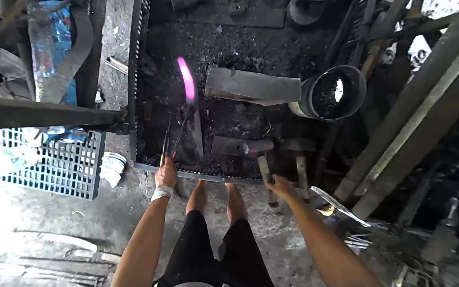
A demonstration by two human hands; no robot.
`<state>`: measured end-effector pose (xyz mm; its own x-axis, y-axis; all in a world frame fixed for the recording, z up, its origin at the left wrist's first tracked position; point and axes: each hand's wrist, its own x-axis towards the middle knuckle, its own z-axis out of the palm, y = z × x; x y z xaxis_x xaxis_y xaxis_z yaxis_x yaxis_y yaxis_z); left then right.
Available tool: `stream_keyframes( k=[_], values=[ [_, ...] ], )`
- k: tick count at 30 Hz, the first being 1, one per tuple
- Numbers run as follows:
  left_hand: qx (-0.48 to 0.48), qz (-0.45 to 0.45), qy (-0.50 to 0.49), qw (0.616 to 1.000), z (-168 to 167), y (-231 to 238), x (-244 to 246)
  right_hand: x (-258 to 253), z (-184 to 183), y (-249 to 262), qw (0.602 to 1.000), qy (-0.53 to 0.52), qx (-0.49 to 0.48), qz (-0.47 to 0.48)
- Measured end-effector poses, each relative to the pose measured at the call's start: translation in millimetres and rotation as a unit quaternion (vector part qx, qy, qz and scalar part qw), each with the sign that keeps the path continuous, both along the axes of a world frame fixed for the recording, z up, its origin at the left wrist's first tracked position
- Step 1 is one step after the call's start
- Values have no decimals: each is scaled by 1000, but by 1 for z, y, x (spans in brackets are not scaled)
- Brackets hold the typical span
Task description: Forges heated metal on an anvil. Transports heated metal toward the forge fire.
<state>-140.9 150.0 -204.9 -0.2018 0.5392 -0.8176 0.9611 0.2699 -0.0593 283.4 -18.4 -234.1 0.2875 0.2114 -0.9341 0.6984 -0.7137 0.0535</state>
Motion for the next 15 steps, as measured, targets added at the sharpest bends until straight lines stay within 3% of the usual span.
stream_keyframes(
  k=[3, 8, 11, 15],
  values=[
    [-21, 6, -18, 1000, -4, 4, -4, -5, 43, -28, 998, -47, -12, 32],
    [-29, 4, -68, 997, -8, 6, -8, -44, 105, -66, 995, -33, -10, -99],
    [-37, 1, -89, 995, -17, 5, -8, -76, 122, -77, 983, 11, -5, -183],
    [-49, 7, -85, 995, -21, 4, -6, -111, 142, -67, 974, 53, 30, -220]
  ],
)
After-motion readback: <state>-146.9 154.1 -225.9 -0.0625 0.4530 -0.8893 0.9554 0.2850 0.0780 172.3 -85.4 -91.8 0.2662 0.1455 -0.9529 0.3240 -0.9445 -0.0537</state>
